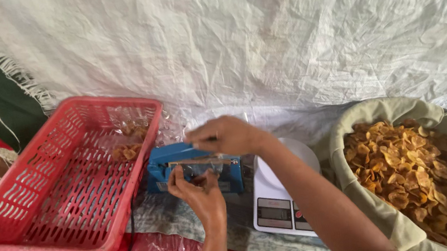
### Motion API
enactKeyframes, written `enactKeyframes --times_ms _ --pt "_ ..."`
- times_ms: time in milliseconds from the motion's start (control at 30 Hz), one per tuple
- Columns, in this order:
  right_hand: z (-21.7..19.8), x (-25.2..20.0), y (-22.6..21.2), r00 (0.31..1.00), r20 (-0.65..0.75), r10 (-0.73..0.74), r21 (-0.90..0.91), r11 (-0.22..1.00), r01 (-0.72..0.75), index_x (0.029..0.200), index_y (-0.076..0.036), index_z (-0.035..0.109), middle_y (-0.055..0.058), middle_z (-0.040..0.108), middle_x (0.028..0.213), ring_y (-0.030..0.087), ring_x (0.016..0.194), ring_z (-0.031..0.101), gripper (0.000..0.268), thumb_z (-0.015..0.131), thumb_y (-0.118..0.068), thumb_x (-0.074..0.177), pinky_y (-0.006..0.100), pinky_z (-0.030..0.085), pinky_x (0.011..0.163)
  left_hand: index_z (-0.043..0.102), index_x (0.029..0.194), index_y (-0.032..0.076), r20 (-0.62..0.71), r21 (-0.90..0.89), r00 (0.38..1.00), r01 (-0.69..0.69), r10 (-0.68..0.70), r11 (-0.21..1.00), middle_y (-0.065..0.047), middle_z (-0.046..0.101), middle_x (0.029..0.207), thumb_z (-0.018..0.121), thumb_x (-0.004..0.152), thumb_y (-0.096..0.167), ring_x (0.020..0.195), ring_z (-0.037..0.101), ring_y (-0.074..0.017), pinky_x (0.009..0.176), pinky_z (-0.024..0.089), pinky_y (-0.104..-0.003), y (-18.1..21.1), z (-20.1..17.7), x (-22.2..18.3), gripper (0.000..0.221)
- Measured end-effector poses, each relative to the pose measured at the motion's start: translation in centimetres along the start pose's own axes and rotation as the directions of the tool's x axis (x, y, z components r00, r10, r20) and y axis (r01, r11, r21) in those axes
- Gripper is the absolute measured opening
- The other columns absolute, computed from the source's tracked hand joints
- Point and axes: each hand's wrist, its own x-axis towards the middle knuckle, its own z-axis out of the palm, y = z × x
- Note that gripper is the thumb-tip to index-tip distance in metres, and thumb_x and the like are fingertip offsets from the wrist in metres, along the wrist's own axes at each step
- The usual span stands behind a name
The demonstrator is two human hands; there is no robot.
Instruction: The person scoops dried chips from a large sack into small plastic bags using their hands. They place the filled bags on a digital scale to check the weight, then use a handheld heat sealer to seal the bags before placing them into a red basket.
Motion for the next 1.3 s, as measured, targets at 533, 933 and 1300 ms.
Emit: enactKeyframes --times_ms 533,933,1300 --pt "6.1 0.2 16.1 0.891 0.166 0.422 0.599 0.675 -0.431 0.130 -0.010 0.064 0.007 0.071 0.116 0.018 0.091 0.062 0.037 0.062 -0.017 0.094 0.033 0.052 0.078 0.032 0.148 -0.002 0.003 -0.268 0.995 0.098 -0.101 0.958 -0.013 0.025 0.144 0.066 0.086 -0.013 0.089 0.057 -0.0162 0.077 0.065 -0.031 2.8 0.6 0.0 0.071" --pt "2.3 -3.1 13.2 0.937 0.223 0.267 0.885 0.347 -0.310 0.129 -0.002 0.066 0.010 0.073 0.111 0.025 0.102 0.067 0.048 0.078 -0.021 0.087 0.042 0.054 0.087 0.032 0.150 0.004 0.140 -0.309 0.983 0.159 -0.121 0.938 -0.011 0.034 0.144 0.067 0.090 -0.006 0.090 0.056 -0.0154 0.080 0.061 -0.030 3.1 0.9 -1.0 0.070" --pt "-0.9 -10.4 10.9 0.777 -0.313 0.545 0.943 0.084 0.321 0.126 -0.007 0.060 0.010 0.068 0.116 0.021 0.102 0.061 0.036 0.071 -0.028 0.099 0.041 0.047 0.087 0.036 0.149 0.008 0.443 -0.398 0.882 0.352 -0.159 0.847 -0.004 0.047 0.147 0.078 0.088 0.025 0.118 0.055 -0.0112 0.095 0.050 -0.026 5.8 8.4 -2.8 0.076"
